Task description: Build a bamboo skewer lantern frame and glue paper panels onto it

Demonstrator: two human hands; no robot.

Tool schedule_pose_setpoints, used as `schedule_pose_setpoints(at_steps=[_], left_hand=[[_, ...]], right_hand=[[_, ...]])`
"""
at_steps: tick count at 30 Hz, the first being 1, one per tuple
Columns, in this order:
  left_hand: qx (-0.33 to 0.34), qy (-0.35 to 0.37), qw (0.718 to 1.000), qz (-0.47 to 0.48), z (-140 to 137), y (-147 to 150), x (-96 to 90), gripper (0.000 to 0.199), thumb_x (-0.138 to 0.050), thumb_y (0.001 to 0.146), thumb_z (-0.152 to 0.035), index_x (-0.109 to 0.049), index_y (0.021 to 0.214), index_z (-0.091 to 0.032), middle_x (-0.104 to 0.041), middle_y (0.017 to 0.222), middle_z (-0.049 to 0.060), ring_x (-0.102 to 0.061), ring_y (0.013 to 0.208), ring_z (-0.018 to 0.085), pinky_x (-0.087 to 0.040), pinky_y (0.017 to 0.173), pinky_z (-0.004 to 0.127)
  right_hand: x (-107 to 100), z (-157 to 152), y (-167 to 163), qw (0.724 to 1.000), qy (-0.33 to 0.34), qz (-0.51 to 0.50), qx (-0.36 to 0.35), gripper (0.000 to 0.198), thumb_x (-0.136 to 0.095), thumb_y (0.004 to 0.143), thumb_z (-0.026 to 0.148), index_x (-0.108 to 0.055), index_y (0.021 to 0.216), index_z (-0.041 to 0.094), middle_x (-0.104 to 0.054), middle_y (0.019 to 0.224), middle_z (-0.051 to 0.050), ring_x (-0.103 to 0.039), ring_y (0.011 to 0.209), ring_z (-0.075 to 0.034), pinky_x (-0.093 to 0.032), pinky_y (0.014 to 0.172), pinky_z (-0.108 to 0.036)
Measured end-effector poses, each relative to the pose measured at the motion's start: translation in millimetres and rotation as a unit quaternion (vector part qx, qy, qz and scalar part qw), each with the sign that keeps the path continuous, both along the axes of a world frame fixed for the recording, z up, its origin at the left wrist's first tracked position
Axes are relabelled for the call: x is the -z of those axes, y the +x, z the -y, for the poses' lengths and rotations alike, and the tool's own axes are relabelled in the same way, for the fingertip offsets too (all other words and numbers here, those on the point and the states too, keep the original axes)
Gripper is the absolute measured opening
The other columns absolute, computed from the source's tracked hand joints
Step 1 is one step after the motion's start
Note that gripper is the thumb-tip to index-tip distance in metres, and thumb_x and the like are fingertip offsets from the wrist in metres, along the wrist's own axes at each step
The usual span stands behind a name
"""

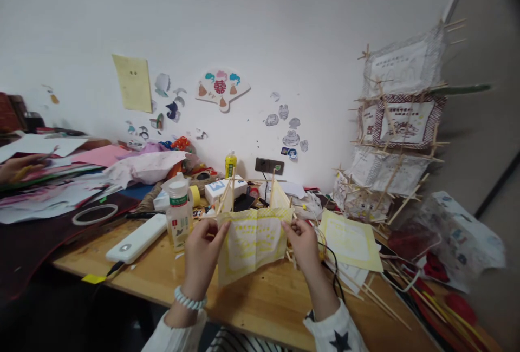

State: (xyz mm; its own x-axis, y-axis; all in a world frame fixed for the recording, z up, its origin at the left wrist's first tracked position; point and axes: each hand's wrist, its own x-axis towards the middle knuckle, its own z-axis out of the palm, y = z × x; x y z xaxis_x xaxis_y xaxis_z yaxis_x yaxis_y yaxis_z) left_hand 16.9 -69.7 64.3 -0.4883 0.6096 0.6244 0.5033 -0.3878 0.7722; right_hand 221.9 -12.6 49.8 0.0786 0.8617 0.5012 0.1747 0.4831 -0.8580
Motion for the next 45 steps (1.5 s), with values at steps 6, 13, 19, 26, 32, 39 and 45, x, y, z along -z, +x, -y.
schedule_pose_setpoints(at_steps=[6, 13, 19, 26, 32, 39, 45], left_hand=[[0.039, -0.007, 0.993, 0.113, -5.2, -2.1, 1.7, 0.039, -0.067, 0.064, -0.052, -0.050, 0.056, -0.018, -0.045, 0.055, -0.005, -0.040, 0.054, 0.010, -0.033, 0.051, 0.022], [0.065, 0.002, 0.985, 0.162, -20.3, -4.6, 9.7, 0.042, -0.066, 0.063, -0.057, -0.049, 0.064, -0.018, -0.046, 0.059, -0.006, -0.043, 0.055, 0.009, -0.036, 0.052, 0.021], [0.095, -0.007, 0.983, 0.157, -18.0, -0.8, 7.4, 0.038, -0.067, 0.065, -0.052, -0.054, 0.065, -0.016, -0.051, 0.061, -0.004, -0.046, 0.058, 0.010, -0.038, 0.056, 0.022], [0.087, -0.007, 0.981, 0.174, -23.1, 2.8, 10.1, 0.039, -0.067, 0.065, -0.053, -0.058, 0.066, -0.015, -0.056, 0.062, -0.002, -0.049, 0.059, 0.011, -0.040, 0.056, 0.023], [0.067, 0.001, 0.980, 0.190, -26.0, 6.2, 14.4, 0.040, -0.067, 0.063, -0.054, -0.058, 0.065, -0.015, -0.056, 0.061, -0.001, -0.048, 0.058, 0.011, -0.038, 0.055, 0.023], [0.073, 0.006, 0.979, 0.188, -22.8, 4.1, 15.5, 0.040, -0.069, 0.061, -0.053, -0.056, 0.060, -0.016, -0.053, 0.057, -0.003, -0.045, 0.057, 0.011, -0.037, 0.055, 0.023], [0.085, 0.001, 0.979, 0.187, -24.5, 1.7, 17.2, 0.038, -0.069, 0.062, -0.052, -0.060, 0.064, -0.015, -0.057, 0.060, -0.001, -0.048, 0.057, 0.011, -0.038, 0.054, 0.023]], right_hand=[[-3.3, -4.4, -2.5, 0.999, 0.008, -0.019, 0.031, 0.030, -0.060, 0.073, 0.046, -0.057, 0.063, 0.018, -0.059, 0.060, -0.001, -0.052, 0.058, -0.016, -0.040, 0.056, -0.026], [1.2, -7.3, -5.7, 0.997, 0.023, -0.032, 0.074, 0.030, -0.061, 0.073, 0.045, -0.050, 0.062, 0.020, -0.054, 0.059, 0.002, -0.049, 0.058, -0.014, -0.038, 0.055, -0.025], [3.9, -13.5, -7.7, 0.991, 0.031, -0.036, 0.123, 0.035, -0.065, 0.070, 0.046, -0.052, 0.086, 0.018, -0.057, 0.075, -0.001, -0.050, 0.063, -0.016, -0.042, 0.061, -0.028], [18.0, -31.5, -8.9, 0.983, 0.067, -0.049, 0.163, 0.051, -0.069, 0.066, 0.044, -0.048, 0.104, 0.018, -0.059, 0.089, -0.006, -0.054, 0.068, -0.017, -0.046, 0.065, -0.031], [25.0, -29.0, -7.6, 0.982, 0.073, -0.049, 0.166, 0.030, -0.067, 0.068, 0.041, -0.058, 0.084, 0.018, -0.062, 0.080, -0.006, -0.054, 0.069, -0.020, -0.045, 0.067, -0.035], [37.4, -11.6, -17.5, 0.982, 0.078, -0.069, 0.160, 0.023, -0.062, 0.074, 0.040, -0.064, 0.079, 0.017, -0.064, 0.081, -0.008, -0.058, 0.078, -0.022, -0.046, 0.073, -0.036], [37.6, -15.8, -27.4, 0.992, 0.053, -0.088, 0.070, 0.035, -0.057, 0.079, 0.043, -0.064, 0.095, 0.013, -0.068, 0.074, -0.006, -0.061, 0.062, -0.018, -0.046, 0.056, -0.028]])
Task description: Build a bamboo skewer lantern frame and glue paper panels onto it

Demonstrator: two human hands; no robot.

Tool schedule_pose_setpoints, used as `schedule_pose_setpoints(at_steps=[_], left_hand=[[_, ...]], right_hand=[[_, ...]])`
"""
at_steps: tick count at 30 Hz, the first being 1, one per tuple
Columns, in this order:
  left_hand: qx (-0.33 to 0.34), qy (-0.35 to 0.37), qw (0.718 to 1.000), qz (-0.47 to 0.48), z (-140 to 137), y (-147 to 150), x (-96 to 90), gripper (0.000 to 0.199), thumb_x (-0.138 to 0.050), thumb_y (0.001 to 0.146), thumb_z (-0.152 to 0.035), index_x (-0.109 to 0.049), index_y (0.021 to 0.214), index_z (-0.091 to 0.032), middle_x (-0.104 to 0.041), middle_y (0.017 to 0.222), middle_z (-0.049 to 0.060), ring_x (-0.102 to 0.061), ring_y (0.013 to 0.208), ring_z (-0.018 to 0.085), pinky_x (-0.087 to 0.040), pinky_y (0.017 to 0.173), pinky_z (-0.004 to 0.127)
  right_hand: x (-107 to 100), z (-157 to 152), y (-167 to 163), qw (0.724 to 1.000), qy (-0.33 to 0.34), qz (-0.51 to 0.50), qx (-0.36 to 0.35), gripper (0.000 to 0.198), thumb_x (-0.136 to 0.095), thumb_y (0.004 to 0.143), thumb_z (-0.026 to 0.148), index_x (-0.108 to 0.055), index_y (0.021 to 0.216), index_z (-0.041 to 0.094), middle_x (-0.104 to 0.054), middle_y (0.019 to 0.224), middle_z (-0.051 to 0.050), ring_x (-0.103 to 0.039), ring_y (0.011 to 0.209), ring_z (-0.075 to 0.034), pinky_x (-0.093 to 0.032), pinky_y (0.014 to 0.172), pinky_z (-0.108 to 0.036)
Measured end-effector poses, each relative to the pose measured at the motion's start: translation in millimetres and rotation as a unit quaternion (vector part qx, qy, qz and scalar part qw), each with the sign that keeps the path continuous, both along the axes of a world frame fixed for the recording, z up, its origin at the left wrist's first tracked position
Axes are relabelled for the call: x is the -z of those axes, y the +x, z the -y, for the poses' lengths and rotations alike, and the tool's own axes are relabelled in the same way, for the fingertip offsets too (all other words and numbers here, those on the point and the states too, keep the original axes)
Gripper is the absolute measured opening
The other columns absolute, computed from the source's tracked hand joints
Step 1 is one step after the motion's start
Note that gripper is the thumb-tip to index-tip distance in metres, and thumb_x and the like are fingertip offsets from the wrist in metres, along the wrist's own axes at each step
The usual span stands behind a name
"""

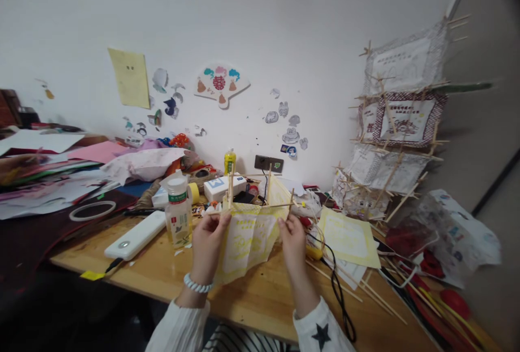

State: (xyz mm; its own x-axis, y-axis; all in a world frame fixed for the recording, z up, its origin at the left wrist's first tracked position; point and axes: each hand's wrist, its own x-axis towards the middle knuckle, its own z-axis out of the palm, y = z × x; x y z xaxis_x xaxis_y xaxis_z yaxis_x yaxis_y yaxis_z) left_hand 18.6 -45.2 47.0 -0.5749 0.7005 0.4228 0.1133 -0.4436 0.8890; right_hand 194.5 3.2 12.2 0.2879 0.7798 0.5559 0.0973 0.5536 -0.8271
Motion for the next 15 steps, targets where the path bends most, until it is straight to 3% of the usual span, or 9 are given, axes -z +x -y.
schedule_pose_setpoints(at_steps=[3, 7, 12, 15], left_hand=[[-0.005, 0.003, 1.000, 0.003, -0.3, -0.1, 0.5, 0.037, -0.069, 0.062, -0.051, -0.060, 0.064, -0.016, -0.058, 0.060, -0.001, -0.049, 0.058, 0.011, -0.039, 0.056, 0.023], [-0.008, 0.002, 1.000, 0.011, -2.5, 3.7, -1.0, 0.037, -0.071, 0.059, -0.051, -0.060, 0.061, -0.016, -0.060, 0.059, 0.000, -0.051, 0.058, 0.013, -0.041, 0.056, 0.024], [-0.018, 0.003, 0.999, 0.029, -8.2, 12.9, -5.4, 0.037, -0.070, 0.060, -0.051, -0.062, 0.062, -0.015, -0.062, 0.060, 0.001, -0.053, 0.058, 0.013, -0.043, 0.057, 0.025], [-0.021, 0.006, 0.999, 0.036, -10.8, 15.3, -5.0, 0.039, -0.070, 0.059, -0.052, -0.062, 0.063, -0.015, -0.063, 0.059, 0.001, -0.054, 0.057, 0.013, -0.043, 0.056, 0.024]], right_hand=[[-8.5, 1.8, 7.2, 1.000, 0.014, 0.006, -0.013, 0.028, -0.059, 0.077, 0.043, -0.064, 0.078, 0.015, -0.062, 0.064, -0.001, -0.053, 0.055, -0.015, -0.042, 0.053, -0.026], [-21.9, -0.5, 18.5, 0.997, 0.052, -0.015, 0.056, 0.033, -0.068, 0.070, 0.039, -0.046, 0.054, 0.020, -0.046, 0.059, 0.004, -0.043, 0.058, -0.013, -0.039, 0.058, -0.025], [-33.3, -15.3, 13.8, 0.989, 0.079, -0.071, 0.105, 0.025, -0.069, 0.066, 0.038, -0.053, 0.065, 0.019, -0.056, 0.096, -0.007, -0.052, 0.090, -0.020, -0.043, 0.074, -0.030], [-35.4, -17.6, 3.3, 0.986, 0.052, -0.154, 0.035, 0.022, -0.065, 0.071, 0.036, -0.057, 0.081, 0.018, -0.060, 0.108, -0.009, -0.056, 0.097, -0.020, -0.045, 0.081, -0.033]])
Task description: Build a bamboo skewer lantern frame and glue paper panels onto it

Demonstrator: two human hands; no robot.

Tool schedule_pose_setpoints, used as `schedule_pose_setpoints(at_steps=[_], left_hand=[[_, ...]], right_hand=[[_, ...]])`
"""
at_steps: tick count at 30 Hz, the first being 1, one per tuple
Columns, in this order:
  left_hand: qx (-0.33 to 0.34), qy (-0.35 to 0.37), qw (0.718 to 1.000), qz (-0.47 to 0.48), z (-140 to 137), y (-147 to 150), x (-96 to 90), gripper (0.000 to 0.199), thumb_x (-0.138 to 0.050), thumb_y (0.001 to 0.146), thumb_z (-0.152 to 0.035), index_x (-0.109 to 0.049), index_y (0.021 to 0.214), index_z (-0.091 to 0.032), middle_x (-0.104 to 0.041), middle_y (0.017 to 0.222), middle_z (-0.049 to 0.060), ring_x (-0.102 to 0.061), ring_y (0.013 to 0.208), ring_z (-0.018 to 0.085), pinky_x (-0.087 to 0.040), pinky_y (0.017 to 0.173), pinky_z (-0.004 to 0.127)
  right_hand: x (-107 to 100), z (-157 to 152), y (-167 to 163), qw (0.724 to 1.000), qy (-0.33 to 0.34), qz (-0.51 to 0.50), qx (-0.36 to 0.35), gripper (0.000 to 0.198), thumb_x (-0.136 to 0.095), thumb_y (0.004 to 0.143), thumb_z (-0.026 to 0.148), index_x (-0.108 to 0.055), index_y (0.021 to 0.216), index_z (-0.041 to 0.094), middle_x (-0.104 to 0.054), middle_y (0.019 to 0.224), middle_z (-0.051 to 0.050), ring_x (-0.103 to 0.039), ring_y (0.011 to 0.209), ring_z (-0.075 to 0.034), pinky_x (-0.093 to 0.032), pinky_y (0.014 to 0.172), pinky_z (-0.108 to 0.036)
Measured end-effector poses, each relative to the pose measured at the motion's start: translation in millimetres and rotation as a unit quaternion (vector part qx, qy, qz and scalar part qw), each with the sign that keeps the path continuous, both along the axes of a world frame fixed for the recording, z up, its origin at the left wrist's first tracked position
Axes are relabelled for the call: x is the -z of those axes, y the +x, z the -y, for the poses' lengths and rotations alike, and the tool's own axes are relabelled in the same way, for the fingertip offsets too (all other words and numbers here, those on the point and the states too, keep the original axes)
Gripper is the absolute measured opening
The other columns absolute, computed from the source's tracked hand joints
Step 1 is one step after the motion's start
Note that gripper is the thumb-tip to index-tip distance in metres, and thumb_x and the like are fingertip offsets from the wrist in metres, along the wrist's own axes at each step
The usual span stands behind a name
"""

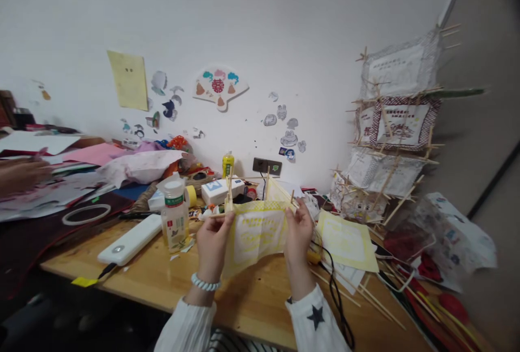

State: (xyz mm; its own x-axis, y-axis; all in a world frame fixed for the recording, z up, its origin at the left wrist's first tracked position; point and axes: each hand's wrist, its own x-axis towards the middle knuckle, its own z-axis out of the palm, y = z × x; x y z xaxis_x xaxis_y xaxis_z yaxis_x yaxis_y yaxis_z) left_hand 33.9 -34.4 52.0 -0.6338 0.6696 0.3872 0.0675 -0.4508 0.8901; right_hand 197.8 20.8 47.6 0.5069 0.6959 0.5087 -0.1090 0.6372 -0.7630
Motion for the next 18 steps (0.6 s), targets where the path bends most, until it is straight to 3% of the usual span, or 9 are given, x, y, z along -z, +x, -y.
schedule_pose_setpoints(at_steps=[3, 8, 13, 18], left_hand=[[-0.005, -0.005, 1.000, -0.001, -1.1, -1.3, 2.3, 0.040, -0.072, 0.058, -0.052, -0.062, 0.062, -0.014, -0.062, 0.058, 0.001, -0.054, 0.056, 0.012, -0.042, 0.054, 0.024], [-0.014, -0.021, 1.000, -0.005, 1.6, -5.1, 1.8, 0.041, -0.073, 0.057, -0.052, -0.061, 0.061, -0.014, -0.061, 0.058, 0.001, -0.052, 0.055, 0.012, -0.041, 0.052, 0.023], [-0.012, -0.021, 1.000, -0.010, 6.7, -8.4, -4.2, 0.041, -0.073, 0.058, -0.052, -0.058, 0.060, -0.014, -0.055, 0.056, -0.001, -0.047, 0.052, 0.009, -0.037, 0.048, 0.021], [-0.008, 0.011, 1.000, -0.016, 6.6, -12.2, -8.7, 0.042, -0.072, 0.059, -0.052, -0.055, 0.076, -0.017, -0.057, 0.063, -0.003, -0.052, 0.056, 0.011, -0.041, 0.051, 0.021]], right_hand=[[0.4, 1.6, -7.9, 0.996, -0.001, -0.066, -0.062, 0.024, -0.066, 0.071, 0.034, -0.056, 0.084, 0.017, -0.064, 0.106, -0.009, -0.059, 0.098, -0.020, -0.045, 0.085, -0.036], [4.7, 0.4, -10.3, 0.998, 0.015, -0.053, 0.013, 0.025, -0.066, 0.071, 0.032, -0.045, 0.067, 0.019, -0.062, 0.113, -0.012, -0.057, 0.104, -0.022, -0.044, 0.088, -0.036], [4.2, -3.1, -7.0, 0.999, 0.019, -0.043, 0.019, 0.027, -0.067, 0.071, 0.032, -0.042, 0.073, 0.020, -0.062, 0.098, -0.008, -0.060, 0.090, -0.018, -0.046, 0.082, -0.035], [0.3, -3.1, -4.1, 0.999, 0.029, -0.028, 0.014, 0.026, -0.067, 0.070, 0.033, -0.049, 0.084, 0.019, -0.060, 0.088, -0.004, -0.060, 0.083, -0.017, -0.047, 0.079, -0.033]])
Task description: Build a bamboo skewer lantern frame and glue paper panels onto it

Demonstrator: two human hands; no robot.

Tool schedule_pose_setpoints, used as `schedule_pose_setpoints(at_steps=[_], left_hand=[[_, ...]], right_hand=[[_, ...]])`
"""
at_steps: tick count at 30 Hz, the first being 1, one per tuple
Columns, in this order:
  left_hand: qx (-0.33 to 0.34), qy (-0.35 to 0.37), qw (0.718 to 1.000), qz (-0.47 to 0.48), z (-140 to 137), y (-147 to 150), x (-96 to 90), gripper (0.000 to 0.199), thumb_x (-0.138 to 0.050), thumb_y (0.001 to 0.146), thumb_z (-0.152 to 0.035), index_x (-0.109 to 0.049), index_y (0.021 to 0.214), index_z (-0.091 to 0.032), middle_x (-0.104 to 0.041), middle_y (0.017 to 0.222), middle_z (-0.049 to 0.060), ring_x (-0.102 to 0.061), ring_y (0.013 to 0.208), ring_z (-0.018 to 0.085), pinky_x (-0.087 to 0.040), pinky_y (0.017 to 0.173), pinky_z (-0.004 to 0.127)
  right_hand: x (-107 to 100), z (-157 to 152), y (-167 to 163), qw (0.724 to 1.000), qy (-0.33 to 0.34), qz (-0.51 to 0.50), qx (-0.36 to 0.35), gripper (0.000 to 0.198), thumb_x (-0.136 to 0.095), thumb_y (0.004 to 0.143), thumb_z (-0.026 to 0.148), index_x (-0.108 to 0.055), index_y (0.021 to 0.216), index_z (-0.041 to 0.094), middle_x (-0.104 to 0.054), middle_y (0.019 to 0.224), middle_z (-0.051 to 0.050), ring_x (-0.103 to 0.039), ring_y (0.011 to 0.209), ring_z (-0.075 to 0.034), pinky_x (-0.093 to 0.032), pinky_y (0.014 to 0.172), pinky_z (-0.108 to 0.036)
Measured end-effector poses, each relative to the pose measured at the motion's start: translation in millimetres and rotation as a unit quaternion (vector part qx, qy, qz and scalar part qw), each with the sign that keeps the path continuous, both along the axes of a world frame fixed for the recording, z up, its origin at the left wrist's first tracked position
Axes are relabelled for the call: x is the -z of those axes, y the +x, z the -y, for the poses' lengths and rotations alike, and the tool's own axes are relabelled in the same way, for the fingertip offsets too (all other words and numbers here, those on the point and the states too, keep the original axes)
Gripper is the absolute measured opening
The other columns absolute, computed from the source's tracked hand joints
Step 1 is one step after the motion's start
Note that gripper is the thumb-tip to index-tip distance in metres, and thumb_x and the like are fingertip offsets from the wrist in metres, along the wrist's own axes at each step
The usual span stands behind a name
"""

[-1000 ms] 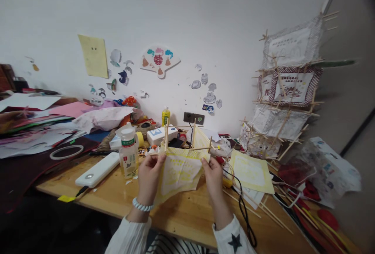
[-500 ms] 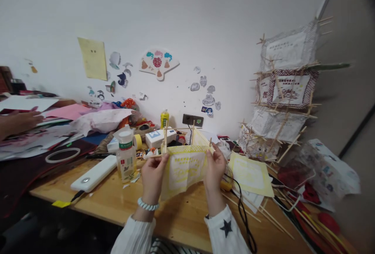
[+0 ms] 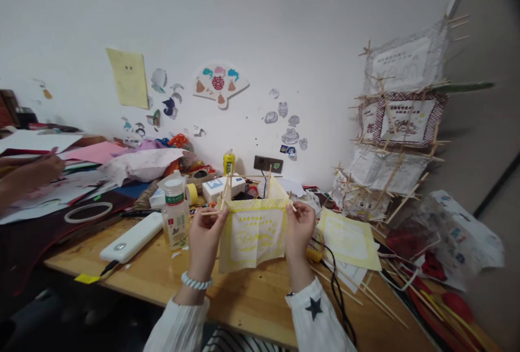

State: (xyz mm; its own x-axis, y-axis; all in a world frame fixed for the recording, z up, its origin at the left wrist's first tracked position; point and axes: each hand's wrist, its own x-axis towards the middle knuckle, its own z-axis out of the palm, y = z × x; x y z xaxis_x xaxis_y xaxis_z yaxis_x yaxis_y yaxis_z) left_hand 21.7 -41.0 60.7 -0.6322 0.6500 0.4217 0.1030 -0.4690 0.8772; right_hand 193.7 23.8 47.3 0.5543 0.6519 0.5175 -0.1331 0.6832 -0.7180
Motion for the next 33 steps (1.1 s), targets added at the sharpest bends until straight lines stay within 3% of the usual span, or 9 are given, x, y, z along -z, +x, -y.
schedule_pose_setpoints(at_steps=[4, 10, 28, 33], left_hand=[[-0.028, 0.012, 0.998, -0.046, 1.1, -4.2, -1.2, 0.043, -0.072, 0.062, -0.049, -0.055, 0.086, -0.019, -0.058, 0.066, -0.003, -0.054, 0.056, 0.012, -0.043, 0.050, 0.022], [-0.100, -0.013, 0.972, -0.213, 8.6, -13.5, -5.6, 0.035, -0.064, 0.068, -0.053, -0.058, 0.073, -0.018, -0.058, 0.066, 0.000, -0.054, 0.057, 0.013, -0.044, 0.053, 0.026], [-0.024, -0.028, 0.986, -0.160, 8.9, -20.3, -7.9, 0.033, -0.069, 0.062, -0.048, -0.060, 0.071, -0.018, -0.064, 0.062, 0.002, -0.058, 0.057, 0.015, -0.045, 0.051, 0.024], [-0.021, -0.025, 0.984, -0.173, 9.5, -20.1, -8.4, 0.032, -0.068, 0.063, -0.049, -0.061, 0.069, -0.018, -0.065, 0.063, 0.002, -0.058, 0.057, 0.015, -0.044, 0.052, 0.025]], right_hand=[[1.1, 0.6, 2.6, 1.000, -0.009, 0.020, 0.001, 0.024, -0.067, 0.072, 0.032, -0.054, 0.086, 0.017, -0.061, 0.085, -0.004, -0.059, 0.079, -0.017, -0.047, 0.076, -0.033], [4.7, -2.9, 7.8, 0.999, -0.003, 0.050, 0.003, 0.022, -0.068, 0.070, 0.033, -0.058, 0.080, 0.016, -0.060, 0.079, -0.003, -0.057, 0.077, -0.017, -0.046, 0.075, -0.033], [6.8, -9.4, 18.2, 0.993, 0.008, 0.113, -0.020, 0.021, -0.066, 0.072, 0.034, -0.060, 0.083, 0.016, -0.061, 0.080, -0.004, -0.058, 0.076, -0.017, -0.048, 0.074, -0.034], [6.2, -8.6, 19.7, 0.988, 0.035, 0.151, 0.004, 0.020, -0.066, 0.073, 0.031, -0.063, 0.088, 0.017, -0.061, 0.094, -0.007, -0.057, 0.088, -0.020, -0.048, 0.079, -0.036]])
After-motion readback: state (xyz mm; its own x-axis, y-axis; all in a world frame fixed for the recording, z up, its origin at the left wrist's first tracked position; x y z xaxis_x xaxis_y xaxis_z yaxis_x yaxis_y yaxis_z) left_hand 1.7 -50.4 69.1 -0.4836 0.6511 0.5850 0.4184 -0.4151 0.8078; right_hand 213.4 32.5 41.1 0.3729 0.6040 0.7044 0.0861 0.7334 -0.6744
